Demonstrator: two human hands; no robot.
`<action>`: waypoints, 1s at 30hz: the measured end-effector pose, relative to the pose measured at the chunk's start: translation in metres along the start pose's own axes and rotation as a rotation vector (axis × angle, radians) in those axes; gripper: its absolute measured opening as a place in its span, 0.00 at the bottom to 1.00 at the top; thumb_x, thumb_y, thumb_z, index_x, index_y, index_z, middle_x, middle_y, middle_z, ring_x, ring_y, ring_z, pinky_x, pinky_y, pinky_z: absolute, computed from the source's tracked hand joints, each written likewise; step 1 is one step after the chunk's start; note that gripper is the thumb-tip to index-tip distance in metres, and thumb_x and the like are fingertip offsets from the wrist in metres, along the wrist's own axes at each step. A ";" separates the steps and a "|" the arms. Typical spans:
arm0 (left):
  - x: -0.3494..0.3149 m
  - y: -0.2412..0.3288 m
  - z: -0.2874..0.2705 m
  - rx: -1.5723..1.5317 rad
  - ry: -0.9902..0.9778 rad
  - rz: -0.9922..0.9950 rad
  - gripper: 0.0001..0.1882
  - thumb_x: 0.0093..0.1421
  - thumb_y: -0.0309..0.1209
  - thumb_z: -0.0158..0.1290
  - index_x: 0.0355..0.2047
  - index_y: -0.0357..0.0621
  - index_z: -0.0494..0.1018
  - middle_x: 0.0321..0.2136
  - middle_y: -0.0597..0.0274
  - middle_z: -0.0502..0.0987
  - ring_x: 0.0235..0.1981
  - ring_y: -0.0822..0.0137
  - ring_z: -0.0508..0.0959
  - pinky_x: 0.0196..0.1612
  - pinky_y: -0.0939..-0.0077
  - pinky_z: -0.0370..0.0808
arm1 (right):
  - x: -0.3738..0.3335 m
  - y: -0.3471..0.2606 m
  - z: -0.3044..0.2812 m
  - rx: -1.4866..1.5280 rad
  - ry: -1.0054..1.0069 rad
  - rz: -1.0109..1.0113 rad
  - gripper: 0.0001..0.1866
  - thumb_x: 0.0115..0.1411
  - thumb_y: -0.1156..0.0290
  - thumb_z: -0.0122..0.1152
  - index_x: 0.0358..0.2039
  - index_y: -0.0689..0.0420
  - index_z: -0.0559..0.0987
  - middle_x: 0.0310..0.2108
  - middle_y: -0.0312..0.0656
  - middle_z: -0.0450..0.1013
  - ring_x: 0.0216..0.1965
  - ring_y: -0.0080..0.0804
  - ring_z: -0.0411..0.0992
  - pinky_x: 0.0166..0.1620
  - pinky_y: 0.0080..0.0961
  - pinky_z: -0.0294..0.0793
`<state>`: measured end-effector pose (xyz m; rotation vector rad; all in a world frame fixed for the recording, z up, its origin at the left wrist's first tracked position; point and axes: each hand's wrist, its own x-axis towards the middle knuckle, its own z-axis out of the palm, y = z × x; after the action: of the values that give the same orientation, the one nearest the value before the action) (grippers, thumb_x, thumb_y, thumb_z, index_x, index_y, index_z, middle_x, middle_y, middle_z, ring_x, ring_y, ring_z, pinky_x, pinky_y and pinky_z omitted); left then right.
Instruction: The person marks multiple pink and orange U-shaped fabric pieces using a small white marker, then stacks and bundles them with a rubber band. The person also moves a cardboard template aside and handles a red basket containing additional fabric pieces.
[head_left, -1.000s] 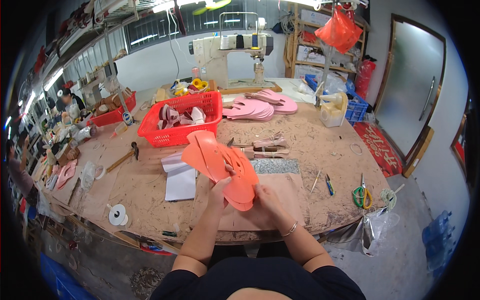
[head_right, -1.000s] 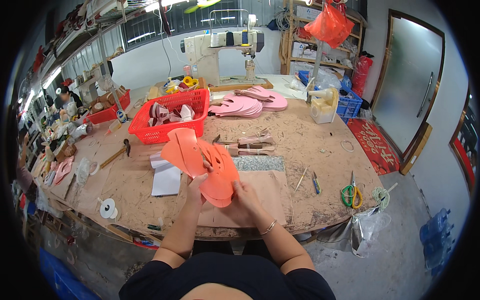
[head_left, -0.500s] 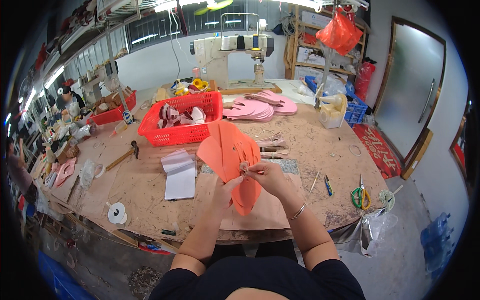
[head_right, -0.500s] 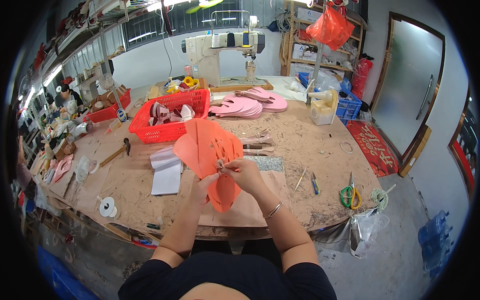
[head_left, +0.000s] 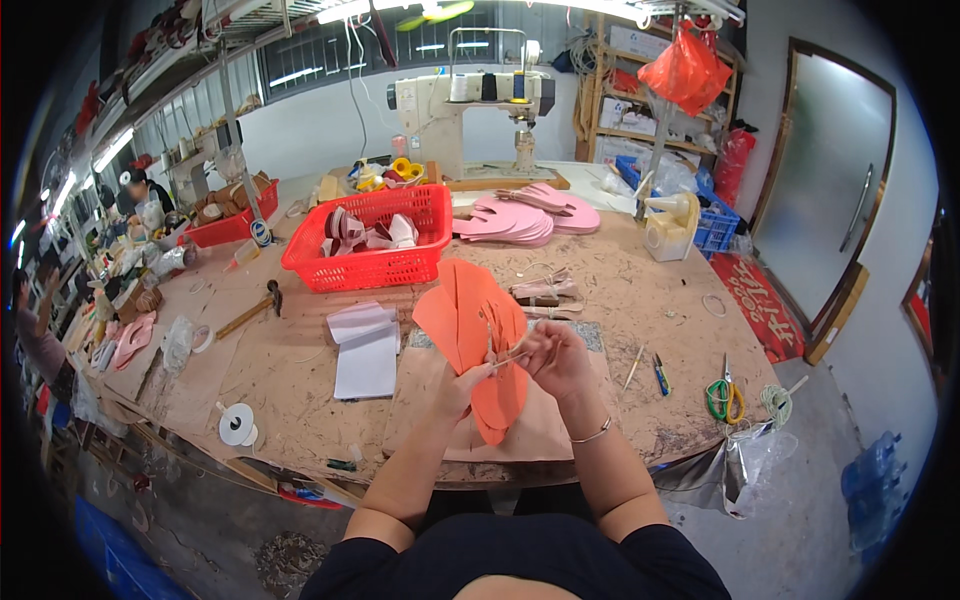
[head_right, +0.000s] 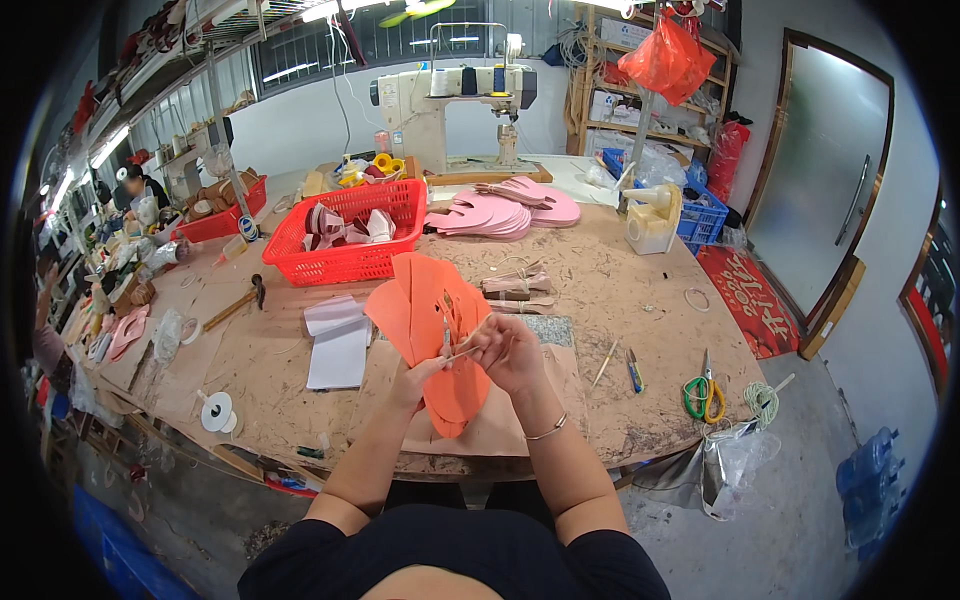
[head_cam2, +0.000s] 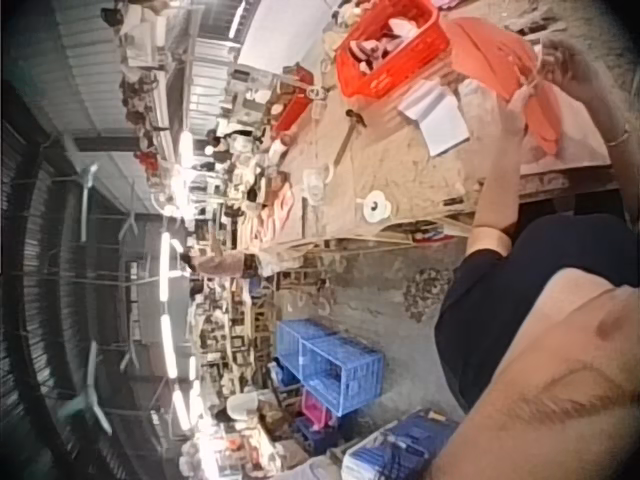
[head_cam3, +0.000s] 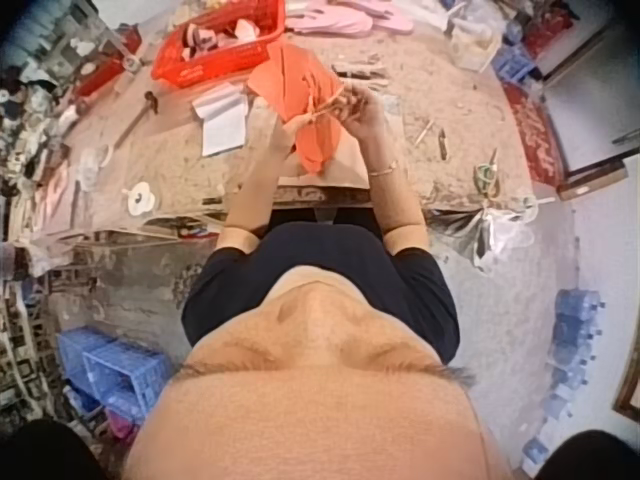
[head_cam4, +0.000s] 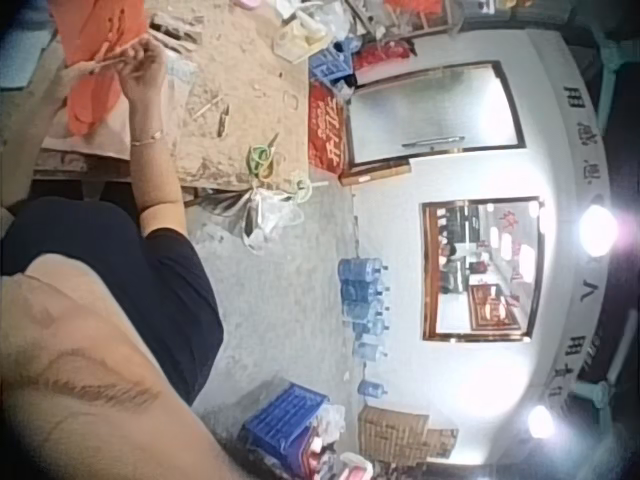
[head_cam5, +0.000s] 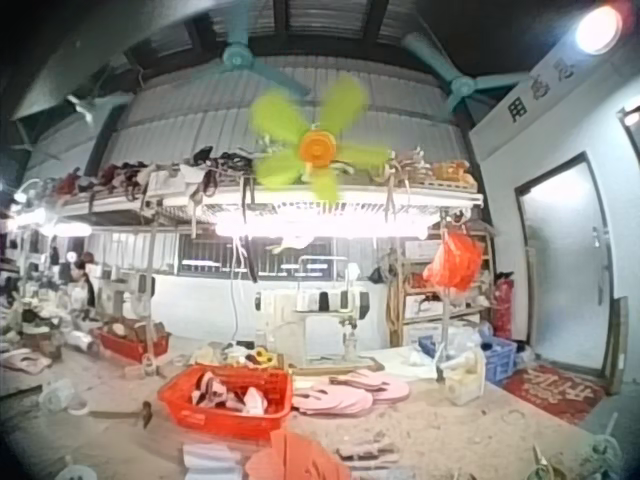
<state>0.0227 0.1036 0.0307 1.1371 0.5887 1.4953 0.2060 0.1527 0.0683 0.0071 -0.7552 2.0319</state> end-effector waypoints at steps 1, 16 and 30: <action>-0.001 -0.002 0.003 -0.018 0.011 -0.002 0.20 0.57 0.22 0.50 0.52 0.39 0.67 0.36 0.64 0.71 0.37 0.70 0.72 0.45 0.74 0.70 | 0.000 -0.003 0.001 0.046 0.028 -0.026 0.11 0.66 0.70 0.49 0.43 0.60 0.77 0.30 0.36 0.75 0.35 0.27 0.77 0.40 0.25 0.78; -0.013 0.013 0.010 0.348 -0.115 0.124 0.15 0.61 0.21 0.50 0.48 0.38 0.70 0.40 0.65 0.73 0.44 0.72 0.74 0.48 0.74 0.71 | -0.004 0.015 0.026 -0.774 0.167 0.063 0.36 0.49 0.71 0.75 0.57 0.68 0.70 0.46 0.40 0.75 0.43 0.25 0.74 0.50 0.22 0.74; 0.003 0.046 0.049 1.007 -0.280 0.008 0.27 0.56 0.26 0.51 0.58 0.46 0.66 0.30 0.62 0.75 0.33 0.61 0.74 0.42 0.68 0.70 | 0.014 -0.117 0.139 -1.471 -0.936 -0.156 0.44 0.34 0.53 0.82 0.50 0.65 0.76 0.49 0.46 0.75 0.53 0.40 0.71 0.57 0.36 0.68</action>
<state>0.0452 0.0835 0.0915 2.0614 1.1919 0.9819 0.2495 0.1352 0.2443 0.1675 -2.5387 0.8217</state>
